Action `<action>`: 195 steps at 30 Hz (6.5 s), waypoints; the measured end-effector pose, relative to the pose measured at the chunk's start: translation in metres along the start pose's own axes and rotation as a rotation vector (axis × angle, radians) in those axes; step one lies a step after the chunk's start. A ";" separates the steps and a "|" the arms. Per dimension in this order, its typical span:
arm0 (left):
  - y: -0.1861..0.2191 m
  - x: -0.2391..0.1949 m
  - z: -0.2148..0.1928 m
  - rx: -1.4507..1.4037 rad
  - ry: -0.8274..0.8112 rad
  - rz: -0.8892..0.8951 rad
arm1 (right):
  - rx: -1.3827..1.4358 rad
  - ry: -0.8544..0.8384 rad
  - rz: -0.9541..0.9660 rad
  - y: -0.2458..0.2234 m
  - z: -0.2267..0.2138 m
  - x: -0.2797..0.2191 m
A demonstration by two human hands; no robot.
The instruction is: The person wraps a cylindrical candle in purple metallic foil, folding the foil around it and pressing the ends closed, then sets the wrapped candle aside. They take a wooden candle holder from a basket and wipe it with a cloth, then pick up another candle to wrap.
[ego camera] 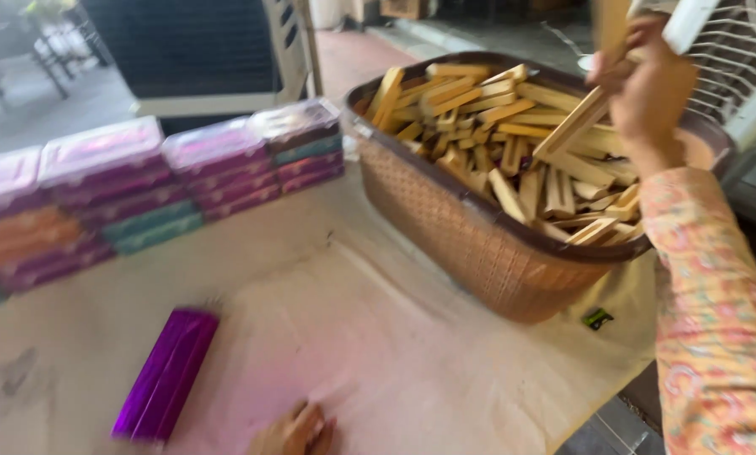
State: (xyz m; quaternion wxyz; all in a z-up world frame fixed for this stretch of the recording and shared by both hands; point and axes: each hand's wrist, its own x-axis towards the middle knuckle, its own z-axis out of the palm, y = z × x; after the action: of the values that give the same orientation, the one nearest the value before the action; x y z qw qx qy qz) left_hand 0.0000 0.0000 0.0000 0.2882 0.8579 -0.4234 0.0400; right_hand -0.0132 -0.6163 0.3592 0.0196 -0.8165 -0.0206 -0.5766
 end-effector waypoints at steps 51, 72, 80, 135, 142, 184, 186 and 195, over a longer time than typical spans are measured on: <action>0.038 -0.003 -0.084 -0.133 0.133 -0.307 | 0.687 -0.438 0.138 -0.408 0.100 -0.214; 0.029 0.001 -0.081 -0.171 0.374 -0.323 | 0.728 -0.769 -0.207 -0.460 0.081 -0.220; 0.025 0.001 -0.086 -0.149 0.378 -0.302 | 0.696 -0.683 -0.174 -0.403 0.119 -0.226; 0.023 -0.002 -0.088 -0.115 0.386 -0.255 | 1.009 -0.726 -0.158 -0.429 0.115 -0.227; 0.025 -0.002 -0.090 -0.124 0.359 -0.303 | 0.712 -0.742 -0.125 -0.428 0.106 -0.228; 0.022 0.000 -0.086 -0.115 0.378 -0.277 | 0.593 -0.644 -0.268 -0.420 0.120 -0.239; 0.018 0.000 -0.083 -0.120 0.377 -0.289 | 0.651 -0.639 -0.299 -0.439 0.115 -0.241; 0.014 0.000 -0.078 -0.135 0.414 -0.248 | 0.666 -0.718 -0.134 -0.409 0.116 -0.230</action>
State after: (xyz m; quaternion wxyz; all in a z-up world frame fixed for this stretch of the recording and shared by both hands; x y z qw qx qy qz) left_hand 0.0026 0.0345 0.0713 0.4280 0.8557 -0.2488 0.1509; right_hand -0.0042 -0.2041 0.1068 0.2340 -0.9099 -0.2617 -0.2209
